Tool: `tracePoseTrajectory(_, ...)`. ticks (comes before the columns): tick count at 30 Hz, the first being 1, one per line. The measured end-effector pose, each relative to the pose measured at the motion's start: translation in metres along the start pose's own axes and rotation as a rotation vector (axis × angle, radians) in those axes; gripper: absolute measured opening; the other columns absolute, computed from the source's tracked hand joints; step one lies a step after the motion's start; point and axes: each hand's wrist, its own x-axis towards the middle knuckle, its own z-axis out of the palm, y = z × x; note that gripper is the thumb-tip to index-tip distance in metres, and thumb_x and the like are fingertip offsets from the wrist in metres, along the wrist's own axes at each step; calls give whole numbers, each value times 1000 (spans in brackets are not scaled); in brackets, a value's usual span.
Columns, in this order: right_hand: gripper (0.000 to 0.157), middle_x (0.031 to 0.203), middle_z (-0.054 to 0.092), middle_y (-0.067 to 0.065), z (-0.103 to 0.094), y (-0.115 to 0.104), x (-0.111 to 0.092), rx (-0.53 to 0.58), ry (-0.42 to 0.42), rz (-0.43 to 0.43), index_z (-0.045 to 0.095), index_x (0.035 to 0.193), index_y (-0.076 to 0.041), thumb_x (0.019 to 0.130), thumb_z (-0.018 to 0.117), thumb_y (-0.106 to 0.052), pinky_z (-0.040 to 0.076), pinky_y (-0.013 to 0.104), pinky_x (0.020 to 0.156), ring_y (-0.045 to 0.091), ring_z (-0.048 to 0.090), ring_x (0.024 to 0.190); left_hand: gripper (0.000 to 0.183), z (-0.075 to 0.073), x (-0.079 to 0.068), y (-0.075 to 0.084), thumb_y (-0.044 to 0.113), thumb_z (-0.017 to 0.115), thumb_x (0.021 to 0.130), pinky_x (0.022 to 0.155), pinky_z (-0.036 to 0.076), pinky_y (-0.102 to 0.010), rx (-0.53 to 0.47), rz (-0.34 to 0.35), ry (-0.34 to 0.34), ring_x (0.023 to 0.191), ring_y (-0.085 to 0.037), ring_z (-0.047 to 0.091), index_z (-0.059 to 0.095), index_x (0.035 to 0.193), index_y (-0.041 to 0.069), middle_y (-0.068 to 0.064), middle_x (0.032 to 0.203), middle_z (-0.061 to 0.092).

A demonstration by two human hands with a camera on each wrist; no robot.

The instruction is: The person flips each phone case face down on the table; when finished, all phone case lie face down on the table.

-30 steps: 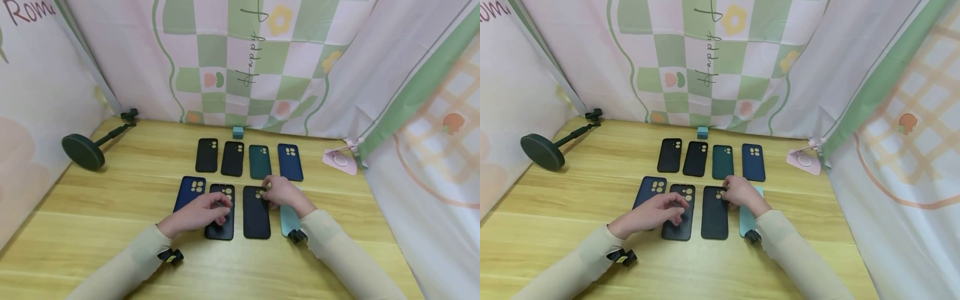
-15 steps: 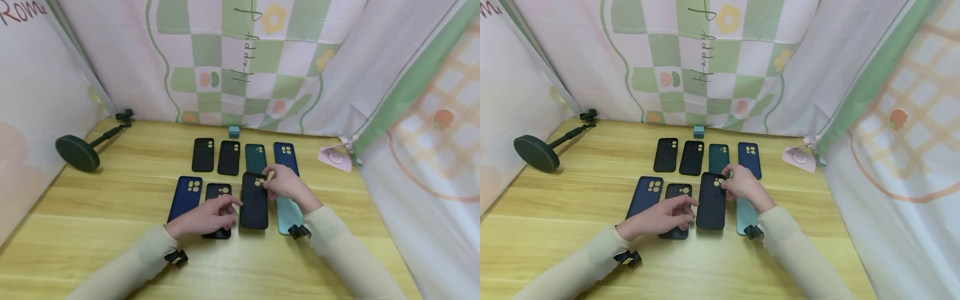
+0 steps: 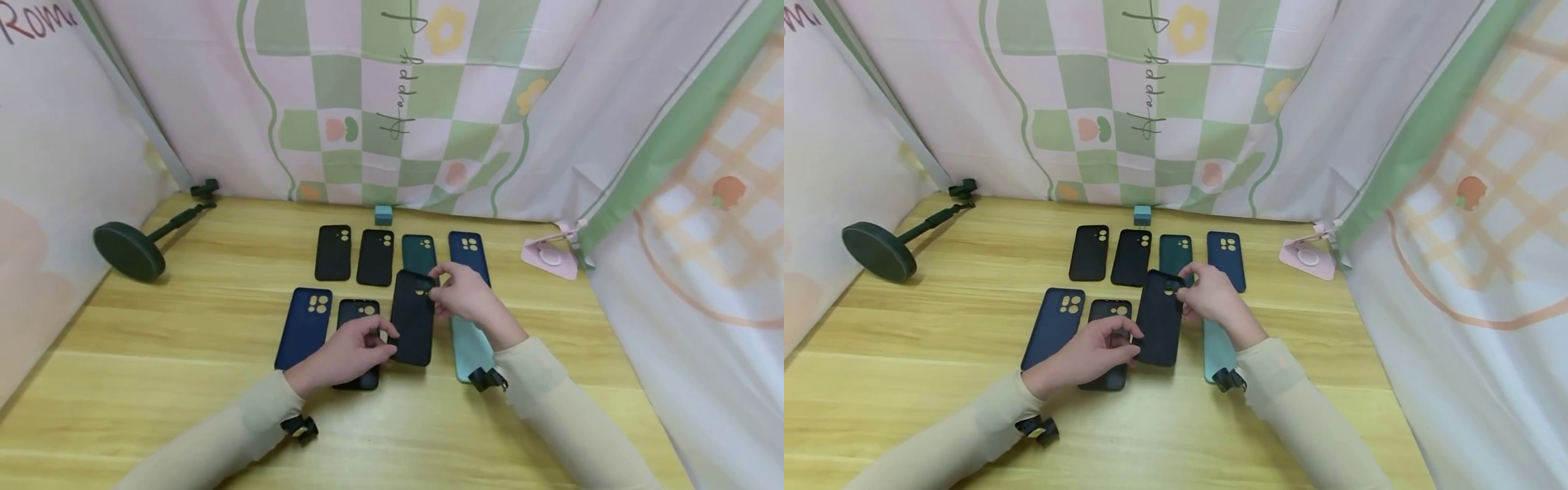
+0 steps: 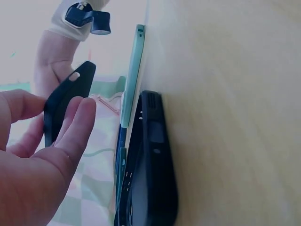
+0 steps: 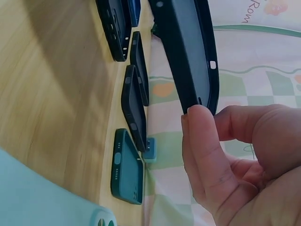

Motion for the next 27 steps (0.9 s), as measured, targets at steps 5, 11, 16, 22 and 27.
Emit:
tracePoseTrajectory(5,31,90,66,16,2,0,1,-1,12,-2,54,122,-8,92,62,-11,59,48,67,37,70,75,16,0,0,-1,12,65,94,78,56,-31,-62,-27,42,79,-29,71,63,111,9,-8,78,71)
tracePoseTrajectory(11,34,100,65,15,6,-4,0,-33,76,-10,53,124,-10,94,63,-23,59,44,66,34,70,76,17,-4,1,0,7,61,94,80,57,-33,-148,-69,55,80,-32,71,61,111,5,-11,79,69)
tracePoseTrajectory(16,33,98,64,13,11,-14,-2,-23,140,-37,55,124,-10,95,62,-26,58,41,63,36,69,77,17,-8,2,2,4,59,94,78,58,-36,-216,-81,69,81,-33,71,59,111,3,-13,81,69)
tracePoseTrajectory(22,31,89,64,10,30,-19,-1,-40,132,-88,56,122,-12,96,62,-28,57,37,60,27,68,69,16,-4,0,1,1,59,92,78,58,-42,-219,-63,88,78,-29,71,60,109,0,-18,109,64)
tracePoseTrajectory(27,40,89,64,8,42,-19,0,-64,125,-111,53,128,-10,96,63,-32,57,34,60,20,66,66,13,1,0,-1,1,60,91,75,58,-45,-190,-37,104,74,-25,70,63,104,0,-20,144,45)
